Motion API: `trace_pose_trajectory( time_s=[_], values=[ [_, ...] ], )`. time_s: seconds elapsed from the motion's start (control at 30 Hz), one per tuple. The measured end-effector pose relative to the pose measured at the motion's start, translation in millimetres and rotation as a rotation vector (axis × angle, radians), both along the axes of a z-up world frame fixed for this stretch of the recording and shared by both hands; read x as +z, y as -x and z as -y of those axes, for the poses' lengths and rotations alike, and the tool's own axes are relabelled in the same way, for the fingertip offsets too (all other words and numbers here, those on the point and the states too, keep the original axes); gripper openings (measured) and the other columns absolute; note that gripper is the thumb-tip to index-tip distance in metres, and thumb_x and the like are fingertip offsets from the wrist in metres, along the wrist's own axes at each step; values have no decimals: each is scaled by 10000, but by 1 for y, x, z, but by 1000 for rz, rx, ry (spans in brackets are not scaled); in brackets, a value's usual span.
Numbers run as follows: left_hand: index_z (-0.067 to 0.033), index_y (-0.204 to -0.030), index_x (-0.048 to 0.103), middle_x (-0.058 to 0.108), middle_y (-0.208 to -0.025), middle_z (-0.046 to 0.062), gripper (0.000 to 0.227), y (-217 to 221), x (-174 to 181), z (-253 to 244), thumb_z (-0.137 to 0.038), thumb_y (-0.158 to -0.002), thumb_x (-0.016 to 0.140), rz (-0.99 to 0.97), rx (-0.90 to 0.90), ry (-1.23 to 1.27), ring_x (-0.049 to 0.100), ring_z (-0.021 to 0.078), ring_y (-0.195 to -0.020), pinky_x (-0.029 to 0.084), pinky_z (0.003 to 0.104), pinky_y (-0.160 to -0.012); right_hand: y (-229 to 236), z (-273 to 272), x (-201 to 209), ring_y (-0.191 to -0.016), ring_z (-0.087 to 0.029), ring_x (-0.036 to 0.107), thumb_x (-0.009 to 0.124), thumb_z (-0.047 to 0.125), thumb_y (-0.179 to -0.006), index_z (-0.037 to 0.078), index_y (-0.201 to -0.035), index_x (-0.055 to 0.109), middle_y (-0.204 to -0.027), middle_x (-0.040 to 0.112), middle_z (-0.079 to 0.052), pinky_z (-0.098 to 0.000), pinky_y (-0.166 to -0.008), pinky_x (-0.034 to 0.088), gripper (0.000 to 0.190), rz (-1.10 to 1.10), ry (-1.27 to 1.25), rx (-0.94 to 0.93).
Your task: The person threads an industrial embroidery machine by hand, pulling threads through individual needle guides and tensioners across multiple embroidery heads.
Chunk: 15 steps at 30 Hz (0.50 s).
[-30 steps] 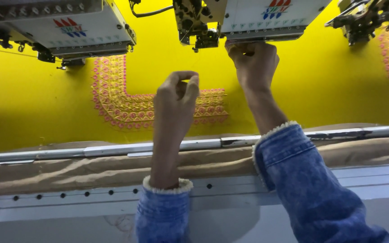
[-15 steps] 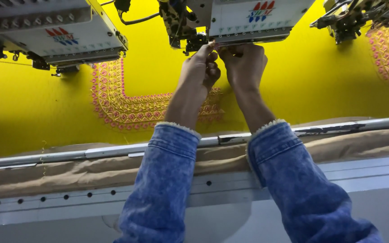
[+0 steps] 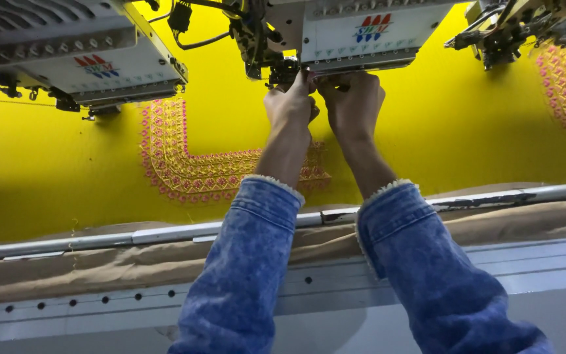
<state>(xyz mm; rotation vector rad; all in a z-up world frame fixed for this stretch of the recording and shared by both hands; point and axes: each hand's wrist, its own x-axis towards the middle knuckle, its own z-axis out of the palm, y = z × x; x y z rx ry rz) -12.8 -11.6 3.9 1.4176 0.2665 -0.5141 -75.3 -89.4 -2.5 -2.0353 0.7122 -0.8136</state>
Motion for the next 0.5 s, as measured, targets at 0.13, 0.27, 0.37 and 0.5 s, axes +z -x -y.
trace_pose_trajectory(
  time_s=[0.13, 0.27, 0.37, 0.5],
  values=[
    [-2, -714, 678, 580, -585, 106, 279, -8, -19, 9, -251, -816, 752, 29, 13, -67, 576, 136, -432, 535, 303, -438, 1, -1, 4, -457, -204, 647, 733, 30, -891, 66, -850, 795, -563, 675, -57, -329, -569, 485, 83, -5, 20, 9],
    [-13, -792, 715, 630, -616, 107, 256, 3, -9, -3, -261, -858, 707, 100, -7, -151, 608, 147, -427, 550, 316, -429, 5, 4, 0, -562, -209, 701, 762, 99, -914, 62, -1013, 784, -859, 765, -86, -365, -623, 566, 109, -134, 8, 79],
    [-16, -952, 691, 607, -691, 81, 235, 16, -12, -27, -231, -957, 598, 141, -39, -54, 611, 139, -514, 564, 289, -489, 13, 6, -4, -745, -250, 710, 772, 200, -890, 62, -1155, 752, -1060, 749, -131, -431, -721, 575, 299, -256, 34, 155],
    [32, -1300, 442, 464, -1042, 94, 314, 39, 48, -70, -190, -1091, 363, 124, 62, 100, 558, 179, -935, 580, 320, -802, 25, -9, 24, -1050, -390, 687, 767, 183, -867, 47, -1258, 726, -1136, 678, -208, -520, -915, 536, 416, -394, 99, 205]
  ],
)
